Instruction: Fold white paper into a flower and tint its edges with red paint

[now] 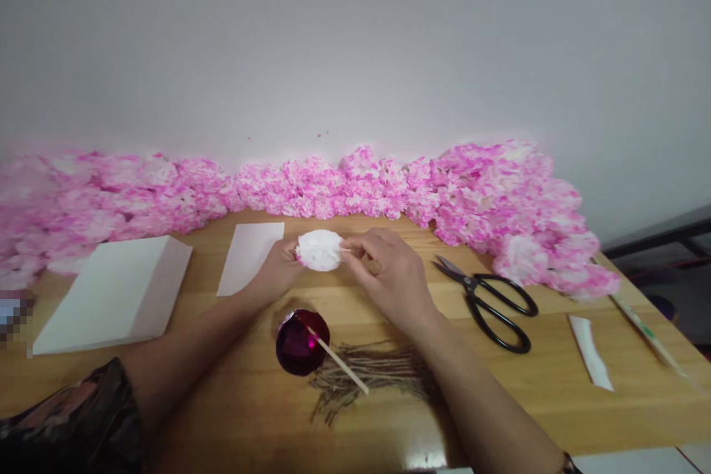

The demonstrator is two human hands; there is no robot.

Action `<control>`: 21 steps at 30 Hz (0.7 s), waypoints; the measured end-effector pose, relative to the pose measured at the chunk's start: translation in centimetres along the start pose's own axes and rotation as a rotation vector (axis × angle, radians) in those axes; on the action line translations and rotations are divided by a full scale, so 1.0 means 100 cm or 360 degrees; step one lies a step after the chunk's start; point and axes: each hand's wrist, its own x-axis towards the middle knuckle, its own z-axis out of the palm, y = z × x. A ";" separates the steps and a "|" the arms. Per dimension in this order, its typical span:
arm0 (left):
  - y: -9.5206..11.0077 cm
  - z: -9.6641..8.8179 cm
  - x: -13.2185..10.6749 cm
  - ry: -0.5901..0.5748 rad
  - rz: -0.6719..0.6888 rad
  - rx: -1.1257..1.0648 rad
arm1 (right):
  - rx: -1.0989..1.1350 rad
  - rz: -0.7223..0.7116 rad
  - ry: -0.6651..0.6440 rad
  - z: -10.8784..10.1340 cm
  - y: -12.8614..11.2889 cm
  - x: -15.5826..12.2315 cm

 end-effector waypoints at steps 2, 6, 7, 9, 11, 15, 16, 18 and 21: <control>0.001 0.001 -0.001 -0.0015 0.0012 0.0024 | -0.0069 -0.0020 0.0012 0.003 0.000 -0.002; 0.004 0.002 -0.001 -0.0059 0.0058 0.0073 | -0.0174 -0.0161 -0.0021 0.004 -0.001 -0.003; 0.004 0.002 -0.001 -0.0064 0.0058 0.0080 | -0.0206 -0.0225 -0.0065 0.004 -0.002 -0.002; 0.004 0.001 -0.001 -0.0080 0.0052 0.0090 | -0.0252 -0.0347 -0.0160 0.001 -0.004 -0.001; 0.001 0.000 -0.001 -0.0096 0.0049 0.0113 | -0.0202 -0.0387 -0.0191 -0.003 -0.005 0.001; -0.003 -0.002 -0.001 -0.0129 0.0051 0.0180 | 0.0026 -0.0280 -0.0041 -0.006 -0.005 0.003; -0.004 -0.002 -0.001 -0.0135 0.0040 0.0196 | 0.0037 -0.0255 -0.0016 -0.005 -0.004 0.002; -0.004 -0.001 -0.002 -0.0153 -0.0002 0.0223 | 0.0020 -0.0226 -0.0017 -0.003 -0.002 0.001; -0.003 0.000 -0.003 -0.0183 -0.0047 0.0254 | -0.0034 -0.0191 -0.0050 0.004 0.000 0.000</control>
